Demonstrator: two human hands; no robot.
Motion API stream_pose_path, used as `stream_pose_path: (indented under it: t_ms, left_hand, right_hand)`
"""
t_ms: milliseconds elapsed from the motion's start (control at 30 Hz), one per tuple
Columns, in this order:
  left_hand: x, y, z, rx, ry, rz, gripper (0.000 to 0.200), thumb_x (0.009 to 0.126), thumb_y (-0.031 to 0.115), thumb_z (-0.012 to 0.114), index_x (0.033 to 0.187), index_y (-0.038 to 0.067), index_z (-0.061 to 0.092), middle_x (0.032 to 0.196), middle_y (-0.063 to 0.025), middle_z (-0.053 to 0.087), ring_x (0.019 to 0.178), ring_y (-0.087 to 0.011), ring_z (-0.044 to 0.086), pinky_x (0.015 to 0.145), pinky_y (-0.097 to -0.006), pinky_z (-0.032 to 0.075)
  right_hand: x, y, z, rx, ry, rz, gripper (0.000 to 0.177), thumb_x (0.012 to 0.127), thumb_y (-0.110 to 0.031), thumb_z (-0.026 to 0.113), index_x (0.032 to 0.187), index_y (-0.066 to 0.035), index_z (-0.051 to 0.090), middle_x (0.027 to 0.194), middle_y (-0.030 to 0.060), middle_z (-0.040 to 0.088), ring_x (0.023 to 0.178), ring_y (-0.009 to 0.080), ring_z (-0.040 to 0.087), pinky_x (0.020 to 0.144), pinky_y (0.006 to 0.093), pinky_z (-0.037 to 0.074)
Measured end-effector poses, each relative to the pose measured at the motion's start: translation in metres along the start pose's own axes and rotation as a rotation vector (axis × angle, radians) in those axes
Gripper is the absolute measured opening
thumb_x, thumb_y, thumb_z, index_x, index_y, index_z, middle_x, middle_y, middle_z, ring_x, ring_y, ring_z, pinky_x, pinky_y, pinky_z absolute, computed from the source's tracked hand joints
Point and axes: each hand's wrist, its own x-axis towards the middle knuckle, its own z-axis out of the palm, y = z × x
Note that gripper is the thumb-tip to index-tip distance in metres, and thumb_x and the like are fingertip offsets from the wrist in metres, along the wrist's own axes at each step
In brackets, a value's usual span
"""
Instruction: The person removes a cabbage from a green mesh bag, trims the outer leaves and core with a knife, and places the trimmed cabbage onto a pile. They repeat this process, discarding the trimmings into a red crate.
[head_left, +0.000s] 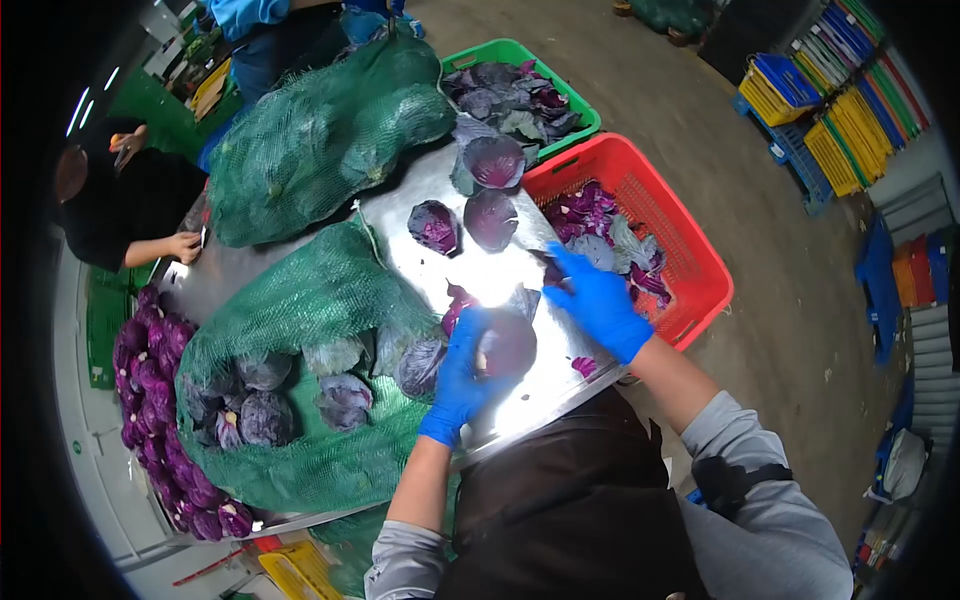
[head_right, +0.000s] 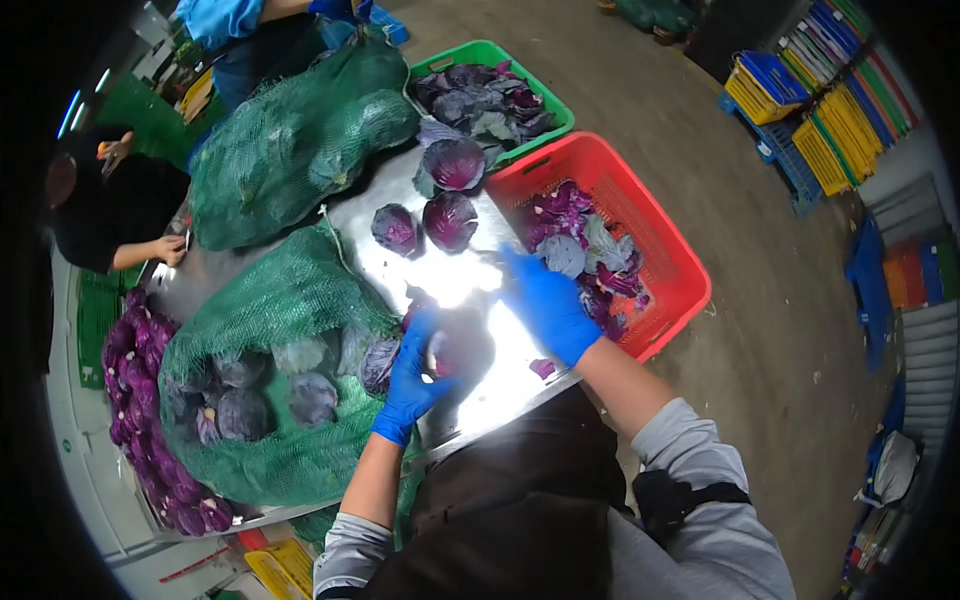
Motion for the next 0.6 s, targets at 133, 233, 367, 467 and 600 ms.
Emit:
stream_pose_path:
  t_ms: [133,233,367,467,600]
  left_hand:
    - [0.005,0.026,0.013,0.037,-0.068,0.083,0.075,0.067,0.016,0.077,0.131,0.003,0.04,0.133,-0.0113,0.042,0.12,-0.0264,0.046,0.104,-0.0363,0.035]
    - [-0.019,0.026,0.041,-0.386,0.166,-0.41,0.096,0.064,0.004,0.073,0.143,0.0,0.019,0.143,-0.0128,0.03,0.131,-0.023,0.033,0.109,-0.0343,0.025]
    - [-0.02,0.011,0.06,0.135,0.303,-0.228,0.099,0.064,0.016,0.08,0.139,-0.006,0.02,0.137,-0.0176,0.032,0.125,-0.0253,0.035,0.106,-0.0344,0.029]
    - [-0.009,0.032,0.056,-0.161,0.251,-0.299,0.1,0.066,0.014,0.08,0.138,-0.006,0.014,0.132,-0.0175,0.031,0.118,-0.0242,0.04,0.101,-0.0344,0.036]
    - [0.011,0.003,0.06,0.004,0.137,-0.277,0.108,0.06,0.023,0.08,0.137,-0.009,0.011,0.128,-0.0197,0.037,0.118,-0.0272,0.041,0.101,-0.0386,0.034]
  right_hand:
    - [-0.001,0.016,0.039,0.411,-0.352,-0.168,0.049,0.081,-0.033,0.069,0.123,-0.011,0.056,0.115,0.0106,0.062,0.102,0.02,0.061,0.087,0.0324,0.047]
    - [-0.033,0.015,0.039,0.367,-0.167,-0.077,0.05,0.075,-0.028,0.075,0.116,-0.004,0.059,0.105,0.0114,0.066,0.097,0.0176,0.063,0.085,0.0304,0.048]
    - [-0.047,0.027,0.04,0.435,-0.11,0.064,0.039,0.075,-0.026,0.076,0.105,-0.004,0.062,0.094,0.0092,0.067,0.086,0.0155,0.064,0.077,0.0293,0.05]
    - [-0.053,0.026,0.03,0.545,-0.231,0.276,0.035,0.077,-0.026,0.075,0.101,-0.004,0.062,0.084,0.0064,0.068,0.07,0.0155,0.063,0.066,0.0297,0.051]
    - [-0.047,0.04,0.032,0.371,-0.012,0.075,0.035,0.084,-0.033,0.066,0.108,-0.008,0.061,0.068,0.0103,0.063,0.051,0.0146,0.058,0.047,0.0307,0.046]
